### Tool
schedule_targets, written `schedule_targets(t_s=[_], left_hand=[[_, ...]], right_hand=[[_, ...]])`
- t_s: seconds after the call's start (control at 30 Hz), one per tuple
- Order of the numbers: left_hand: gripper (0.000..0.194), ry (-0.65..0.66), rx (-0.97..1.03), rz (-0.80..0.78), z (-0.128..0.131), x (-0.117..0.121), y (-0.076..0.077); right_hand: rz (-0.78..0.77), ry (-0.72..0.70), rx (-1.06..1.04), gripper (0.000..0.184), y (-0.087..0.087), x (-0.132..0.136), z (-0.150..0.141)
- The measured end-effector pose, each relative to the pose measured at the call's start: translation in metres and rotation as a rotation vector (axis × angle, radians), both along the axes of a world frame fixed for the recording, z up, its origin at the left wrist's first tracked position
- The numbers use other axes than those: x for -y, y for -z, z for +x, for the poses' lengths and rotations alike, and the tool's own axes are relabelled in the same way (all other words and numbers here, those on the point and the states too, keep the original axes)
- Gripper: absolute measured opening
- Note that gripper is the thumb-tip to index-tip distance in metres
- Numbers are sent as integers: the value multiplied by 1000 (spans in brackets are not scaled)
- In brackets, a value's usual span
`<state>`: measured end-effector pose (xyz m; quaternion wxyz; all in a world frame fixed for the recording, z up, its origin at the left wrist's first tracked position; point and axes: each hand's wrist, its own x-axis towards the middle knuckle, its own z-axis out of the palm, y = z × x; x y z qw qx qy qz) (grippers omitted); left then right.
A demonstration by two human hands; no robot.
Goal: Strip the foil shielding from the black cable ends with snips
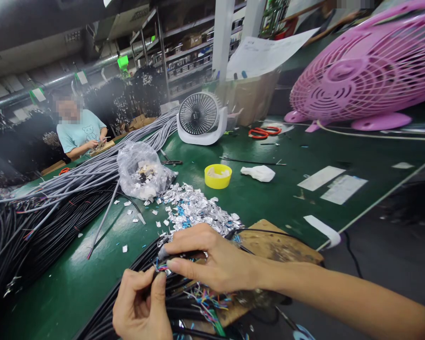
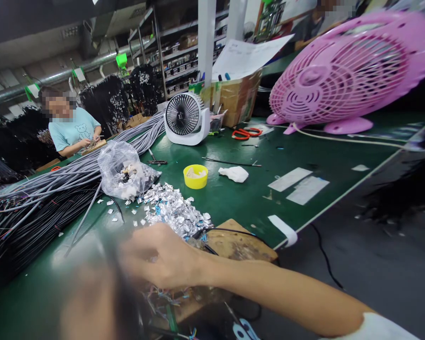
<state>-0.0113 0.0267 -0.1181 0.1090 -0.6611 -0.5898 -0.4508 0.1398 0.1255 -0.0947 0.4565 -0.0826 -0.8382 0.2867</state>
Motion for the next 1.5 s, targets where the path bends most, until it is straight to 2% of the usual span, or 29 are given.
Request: schedule_targets(t_s=[0.23,0.43,0.5,0.6,0.7,0.83,1.0,1.1,1.3,1.5], left_hand=[[10,-54,70,3,7,2,4],[15,31,158,-52,-2,1,1],[12,78,267,-79,-3,1,1],[5,84,584,-88,5,1,3],[26,68,763,-115,16,0,5],[51,150,895,-257,20,-3,3],[57,213,1002,-345,17,-5,0],[50,194,996,-284,15,-4,-1],[26,123,899,-43,15,-4,2],[16,74,816,95,21,-6,5]], right_hand=[[14,9,-8,36,0,1,0],[30,54,12,36,2,1,1],[36,68,23,37,3,1,1],[55,71,24,39,4,1,1],[77,79,14,40,4,0,0],[62,45,26,40,2,-1,0],[28,13,11,39,3,-2,-1],[-28,-10,-9,37,2,-3,-2],[-65,-2,50,38,-2,-1,-1],[-66,-39,10,38,-2,1,-1]])
